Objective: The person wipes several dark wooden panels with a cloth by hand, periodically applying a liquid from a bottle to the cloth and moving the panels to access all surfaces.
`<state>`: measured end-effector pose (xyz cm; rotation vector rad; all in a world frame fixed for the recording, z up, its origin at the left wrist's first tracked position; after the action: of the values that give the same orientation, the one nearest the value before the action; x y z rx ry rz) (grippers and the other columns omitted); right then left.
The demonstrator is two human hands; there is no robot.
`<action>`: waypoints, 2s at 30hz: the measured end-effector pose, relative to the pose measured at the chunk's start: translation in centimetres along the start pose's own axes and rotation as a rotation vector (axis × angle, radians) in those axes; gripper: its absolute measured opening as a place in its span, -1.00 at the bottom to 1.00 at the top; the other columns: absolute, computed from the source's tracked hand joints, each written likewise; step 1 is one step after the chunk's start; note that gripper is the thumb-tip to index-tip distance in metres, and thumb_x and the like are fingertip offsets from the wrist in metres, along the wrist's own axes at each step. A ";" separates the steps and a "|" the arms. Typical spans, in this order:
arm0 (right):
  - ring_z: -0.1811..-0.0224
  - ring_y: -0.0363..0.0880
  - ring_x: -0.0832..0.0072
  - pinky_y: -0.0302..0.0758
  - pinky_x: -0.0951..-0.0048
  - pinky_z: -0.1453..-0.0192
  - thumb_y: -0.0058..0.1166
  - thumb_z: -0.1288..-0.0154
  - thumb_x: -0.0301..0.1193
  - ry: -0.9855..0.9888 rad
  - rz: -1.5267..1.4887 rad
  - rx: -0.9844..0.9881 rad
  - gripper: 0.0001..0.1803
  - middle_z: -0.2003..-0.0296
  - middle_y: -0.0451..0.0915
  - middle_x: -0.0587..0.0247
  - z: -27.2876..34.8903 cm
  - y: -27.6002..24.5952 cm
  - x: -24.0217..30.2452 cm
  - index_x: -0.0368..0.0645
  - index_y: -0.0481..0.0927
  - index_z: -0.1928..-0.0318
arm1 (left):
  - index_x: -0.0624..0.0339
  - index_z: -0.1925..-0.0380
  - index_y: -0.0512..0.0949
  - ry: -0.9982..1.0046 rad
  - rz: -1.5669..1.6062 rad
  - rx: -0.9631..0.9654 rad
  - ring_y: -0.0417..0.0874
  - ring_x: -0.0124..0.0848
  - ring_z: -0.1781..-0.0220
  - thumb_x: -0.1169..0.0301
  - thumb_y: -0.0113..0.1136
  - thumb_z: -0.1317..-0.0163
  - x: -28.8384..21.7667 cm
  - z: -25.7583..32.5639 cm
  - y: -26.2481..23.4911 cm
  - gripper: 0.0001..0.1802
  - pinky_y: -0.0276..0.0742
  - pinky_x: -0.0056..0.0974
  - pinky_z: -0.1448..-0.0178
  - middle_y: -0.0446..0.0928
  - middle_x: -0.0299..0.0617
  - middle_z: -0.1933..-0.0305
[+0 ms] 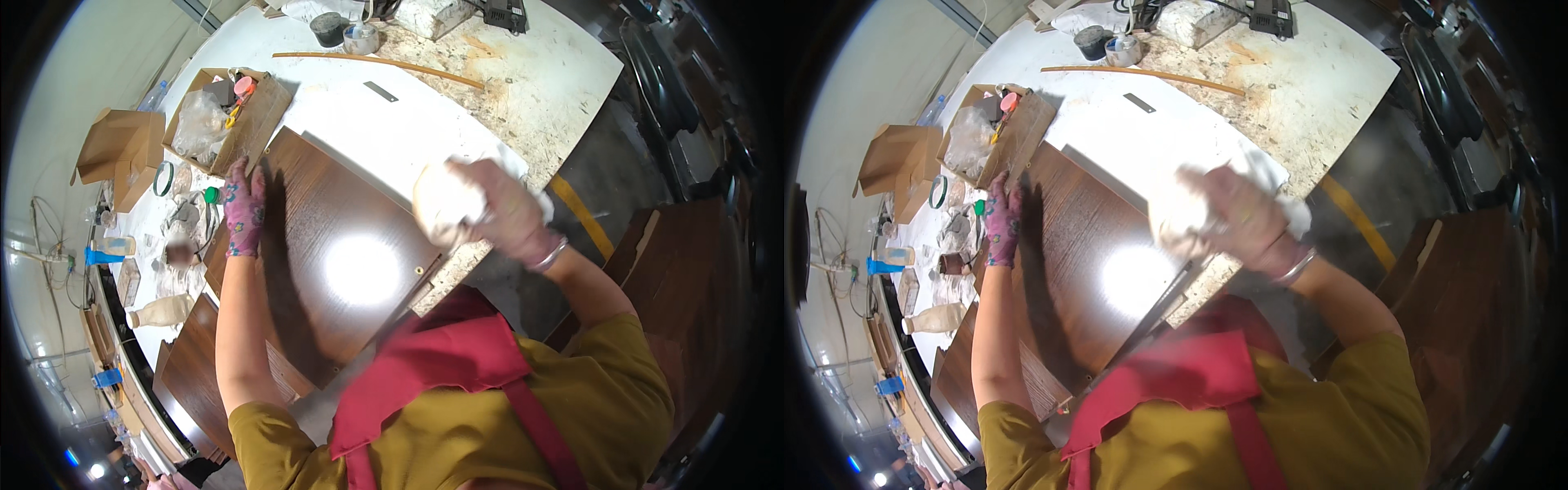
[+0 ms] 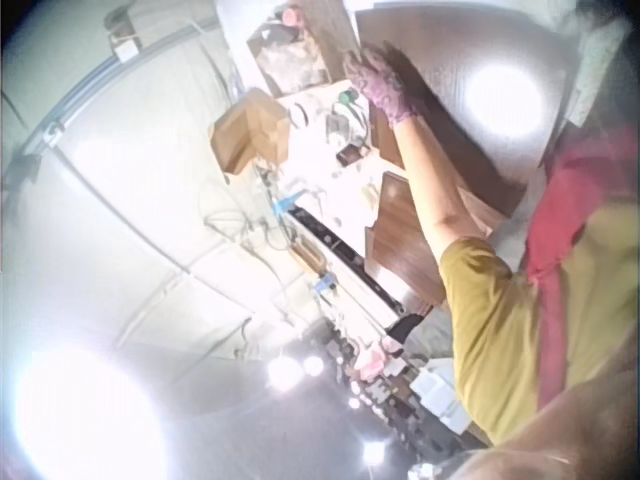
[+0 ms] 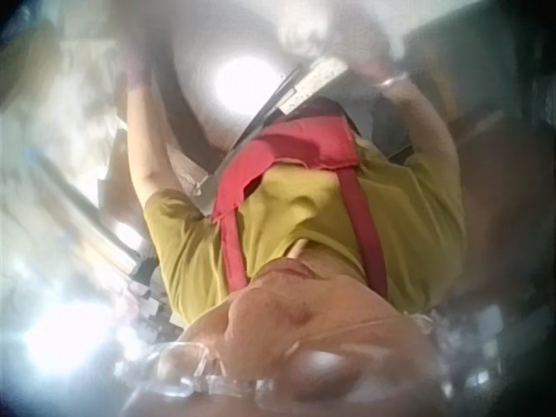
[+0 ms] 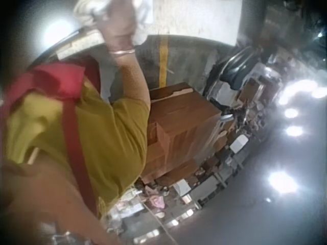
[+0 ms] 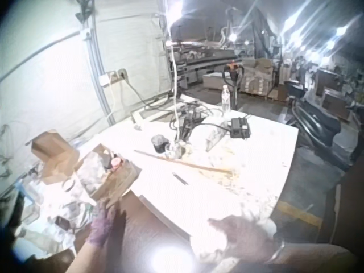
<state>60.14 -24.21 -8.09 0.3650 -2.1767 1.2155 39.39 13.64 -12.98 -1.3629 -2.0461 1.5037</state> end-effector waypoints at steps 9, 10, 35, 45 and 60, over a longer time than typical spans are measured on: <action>-0.14 0.48 0.05 0.51 0.20 -0.17 0.30 -0.10 -0.27 0.055 0.109 0.499 -0.32 -0.13 0.37 -0.01 -1.6 7.9 1.9 0.10 0.41 -0.28 | 0.18 -0.06 0.56 -0.082 -0.278 0.066 0.61 0.02 0.05 -0.04 -0.01 -0.37 -1.1 -1.6 3.5 -0.45 0.46 -0.02 -0.10 0.62 0.13 0.20; -0.04 0.54 0.08 0.56 0.25 -0.09 0.29 -0.12 -0.29 0.072 0.128 0.510 -0.34 -0.09 0.39 0.01 -2.8 8.7 1.7 0.08 0.42 -0.27 | 0.18 -0.06 0.56 -0.088 -0.266 0.066 0.61 0.02 0.05 -0.04 0.00 -0.36 -1.1 -1.5 3.2 -0.46 0.46 -0.02 -0.09 0.62 0.13 0.21; -0.24 0.45 0.04 0.42 0.14 -0.29 0.08 -0.36 -0.23 0.410 -0.164 0.005 -0.48 -0.18 0.33 -0.19 -29.6 20.4 -5.7 0.12 0.37 -0.31 | 0.18 -0.04 0.56 -0.141 -0.187 0.050 0.59 0.00 0.02 -0.01 0.10 -0.30 -0.4 -1.2 2.7 -0.47 0.41 0.00 -0.15 0.61 0.10 0.17; -0.12 0.48 0.47 0.43 0.49 -0.27 0.04 -0.44 -0.15 0.490 -1.662 -0.104 -0.48 -0.10 0.51 0.19 -19.4 12.0 -17.3 -0.24 0.41 -0.24 | 0.19 -0.08 0.52 -0.148 -0.164 0.019 0.57 0.03 -0.01 0.11 0.16 -0.27 -0.9 -1.1 3.0 -0.51 0.42 -0.02 -0.15 0.58 0.10 0.07; -0.07 0.54 0.33 0.51 0.35 -0.21 -0.02 -0.44 -0.03 0.198 -2.102 0.042 -0.40 -0.04 0.54 0.14 -6.4 2.2 -5.6 -0.27 0.40 -0.23 | 0.16 -0.44 0.08 -0.200 1.329 0.645 0.19 -0.14 -0.50 -0.16 0.03 -0.33 -24.2 5.5 4.7 -0.13 0.21 -0.08 -0.47 0.21 0.05 -0.43</action>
<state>65.76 -17.92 -10.62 1.7253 -0.5824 -0.0305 50.91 -8.78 -12.03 -2.3760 -0.3246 2.4533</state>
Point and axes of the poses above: each hand's wrist, its own z-axis away from the middle knuckle, its own y-axis out of the palm, x = y × z, the point moved 4 cm from there along -z, towards the middle knuckle
